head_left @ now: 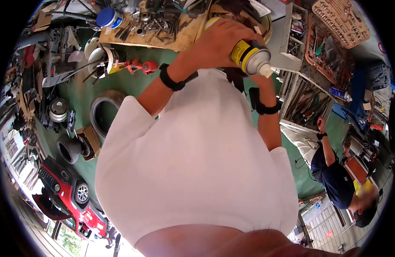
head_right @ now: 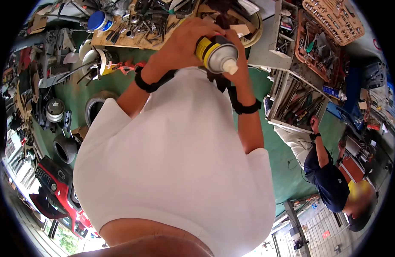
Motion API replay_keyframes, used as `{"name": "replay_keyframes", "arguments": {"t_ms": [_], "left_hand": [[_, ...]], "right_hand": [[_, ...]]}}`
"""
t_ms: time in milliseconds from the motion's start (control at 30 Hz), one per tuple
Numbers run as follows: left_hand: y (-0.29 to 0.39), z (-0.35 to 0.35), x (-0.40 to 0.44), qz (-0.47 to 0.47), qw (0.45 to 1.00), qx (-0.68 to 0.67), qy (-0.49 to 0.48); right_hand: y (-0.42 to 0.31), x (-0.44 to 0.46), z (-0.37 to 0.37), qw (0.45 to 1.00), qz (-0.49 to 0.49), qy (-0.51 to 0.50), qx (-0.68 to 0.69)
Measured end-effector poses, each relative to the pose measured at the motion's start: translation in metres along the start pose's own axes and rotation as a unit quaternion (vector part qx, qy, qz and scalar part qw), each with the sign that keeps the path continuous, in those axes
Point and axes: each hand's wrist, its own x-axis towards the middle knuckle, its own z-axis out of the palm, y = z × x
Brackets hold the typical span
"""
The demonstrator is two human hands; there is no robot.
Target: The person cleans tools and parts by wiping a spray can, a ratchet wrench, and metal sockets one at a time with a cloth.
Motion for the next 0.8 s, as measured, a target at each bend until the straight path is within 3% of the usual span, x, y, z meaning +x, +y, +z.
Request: {"name": "replay_keyframes", "arguments": {"t_ms": [67,100,133,200,233,300,367,433,467,533,567,600,733,800], "left_hand": [[-0.001,0.005,-0.001,0.007,1.0,-0.011,0.024],[0.001,0.005,0.001,0.017,0.999,0.049,-0.005],[0.003,0.005,0.001,0.026,0.993,0.108,-0.033],[0.001,0.006,-0.001,0.022,0.992,0.112,-0.047],[0.001,0.007,-0.003,0.018,0.991,0.118,-0.062],[0.0,0.008,-0.007,0.018,0.994,0.098,-0.045],[0.0,0.006,-0.008,0.021,0.996,0.08,-0.029],[0.009,0.003,-0.003,-0.158,0.983,-0.033,-0.087],[0.013,0.003,-0.003,-0.156,0.983,-0.032,-0.087],[0.017,0.005,-0.002,-0.236,0.951,-0.198,0.027],[0.013,0.011,-0.003,-0.241,0.941,-0.235,0.04],[0.017,0.011,0.0,-0.237,0.942,-0.235,0.041],[0.027,0.012,0.004,-0.244,0.955,-0.169,0.009],[0.025,0.014,0.003,-0.266,0.956,-0.099,-0.078]], "right_hand": [[0.006,-0.004,0.002,0.999,0.027,-0.012,0.042],[0.005,-0.004,0.003,0.998,0.035,-0.016,0.054],[0.001,-0.004,0.009,0.984,0.169,-0.002,0.05],[0.002,-0.006,0.01,0.953,0.301,0.011,0.043],[0.01,-0.011,0.007,0.98,0.184,-0.024,-0.07],[0.018,-0.023,0.004,0.98,0.062,-0.059,-0.179],[0.02,-0.032,0.0,0.987,0.06,0.009,-0.152],[-0.004,-0.017,-0.005,0.986,0.024,0.033,-0.16],[-0.014,-0.009,-0.006,0.983,-0.01,0.035,-0.179],[-0.013,-0.006,-0.005,0.988,0.003,0.082,-0.131],[-0.011,-0.007,-0.008,0.992,0.037,0.114,-0.043],[-0.013,-0.005,-0.009,0.986,0.071,0.145,0.047],[-0.05,-0.006,-0.021,0.983,0.027,0.18,-0.014],[-0.066,-0.001,-0.036,0.982,0.021,0.182,-0.041]]}}
